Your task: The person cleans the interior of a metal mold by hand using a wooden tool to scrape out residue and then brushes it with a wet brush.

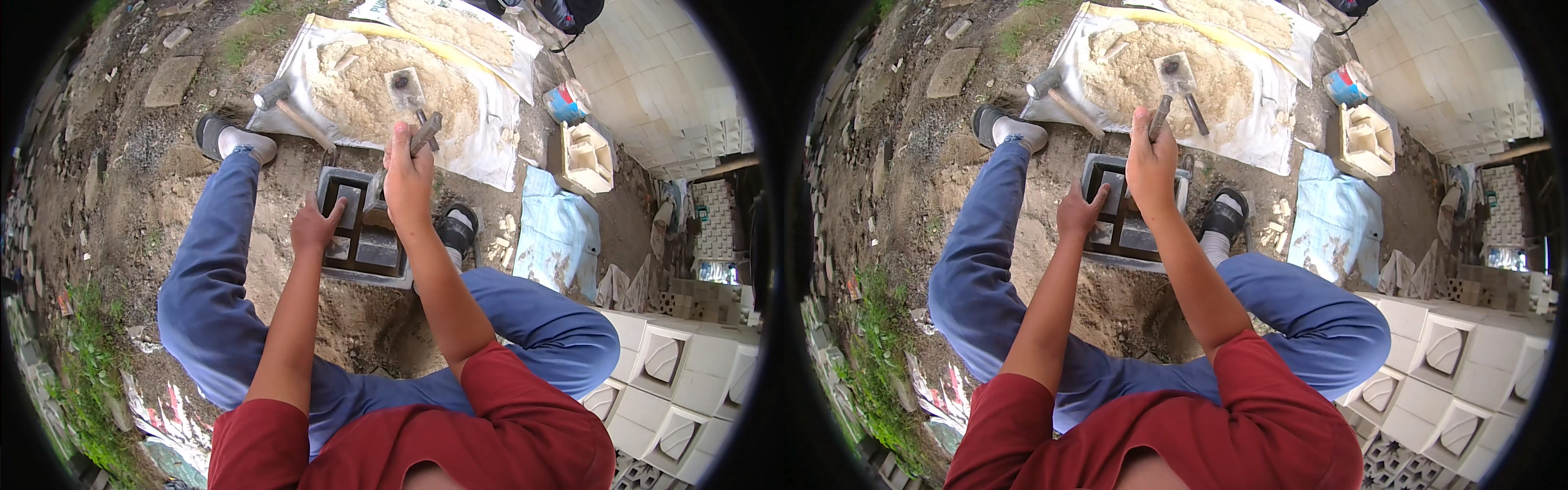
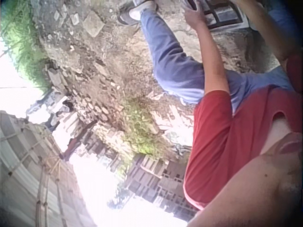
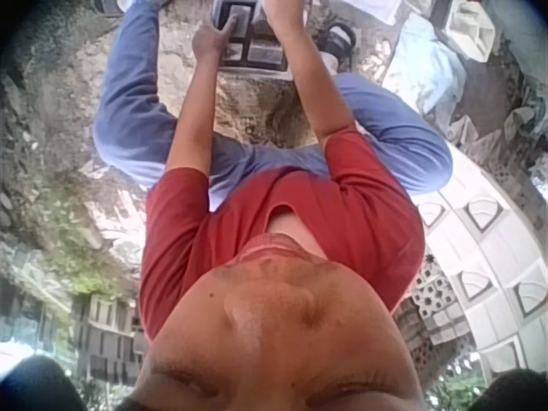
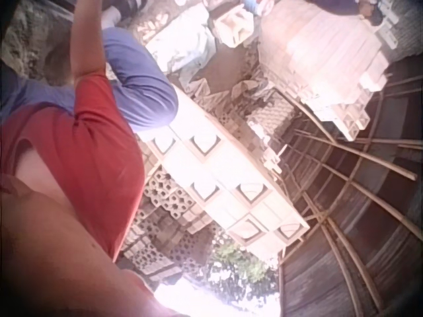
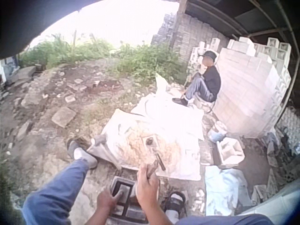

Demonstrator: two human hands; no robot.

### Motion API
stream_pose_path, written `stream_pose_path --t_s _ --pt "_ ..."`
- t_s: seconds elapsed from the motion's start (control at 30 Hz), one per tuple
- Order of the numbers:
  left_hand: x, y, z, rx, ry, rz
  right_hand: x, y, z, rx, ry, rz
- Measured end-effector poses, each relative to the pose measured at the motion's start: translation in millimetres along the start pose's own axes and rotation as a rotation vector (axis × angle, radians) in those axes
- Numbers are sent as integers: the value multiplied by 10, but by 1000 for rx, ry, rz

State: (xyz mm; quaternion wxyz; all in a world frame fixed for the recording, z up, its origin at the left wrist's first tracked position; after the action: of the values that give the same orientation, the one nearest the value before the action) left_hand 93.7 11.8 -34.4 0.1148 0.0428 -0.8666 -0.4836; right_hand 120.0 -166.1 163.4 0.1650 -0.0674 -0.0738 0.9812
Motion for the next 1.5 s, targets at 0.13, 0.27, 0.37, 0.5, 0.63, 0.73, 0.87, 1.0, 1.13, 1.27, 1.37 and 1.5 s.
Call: stream_pose_path --t_s 0.13,0.27,0.37,0.5,0.63,0.73,0.87,1.0,1.13,1.27,1.37,1.5 --pt "3 -25 -58 -12 -9 24 -45 67 -162 -65 15 -9" --pt "2 -29 -6 -19 0 4 -44 22 -264 -125 -10 -57" --pt "8 -23 -4 -6 -1 13 -16 -37 -392 -128 -51 38" --pt "-3 -39 -65 -33 -3 41 -41 38 -687 -21 1 15" --pt "-6 -43 -73 -21 -12 27 -18 78 -806 92 33 79" --pt "2 -7 2 -25 6 24 -41 -3 -719 107 -18 330" --pt "21 9 -120 -1 14 45 -183 -91 -534 -51 7 621" --pt "13 14 -64 9 12 22 -144 -125 -675 -108 -210 731" --pt "-2 -8 -56 10 19 57 -156 -97 -696 -204 -171 659" --pt "13 19 -141 39 -7 52 -91 -123 -525 -308 34 830" --pt "8 31 -101 15 18 60 -62 -173 -452 -345 -8 819" --pt "-11 6 -77 -4 31 83 -70 -205 -314 -269 -10 789"
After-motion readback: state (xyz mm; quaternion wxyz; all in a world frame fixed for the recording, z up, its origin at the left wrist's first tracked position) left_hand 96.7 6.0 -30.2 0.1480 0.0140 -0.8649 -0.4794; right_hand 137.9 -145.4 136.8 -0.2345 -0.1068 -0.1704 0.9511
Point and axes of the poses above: each hand's wrist, its own x-axis away from the middle knuckle, its own y-axis out of the back of the hand, z = x × y, the point moved 7 cm from there along -x, towards the middle knuckle, and after that the axes turned 6 degrees about -x, right-handed, at the moved point
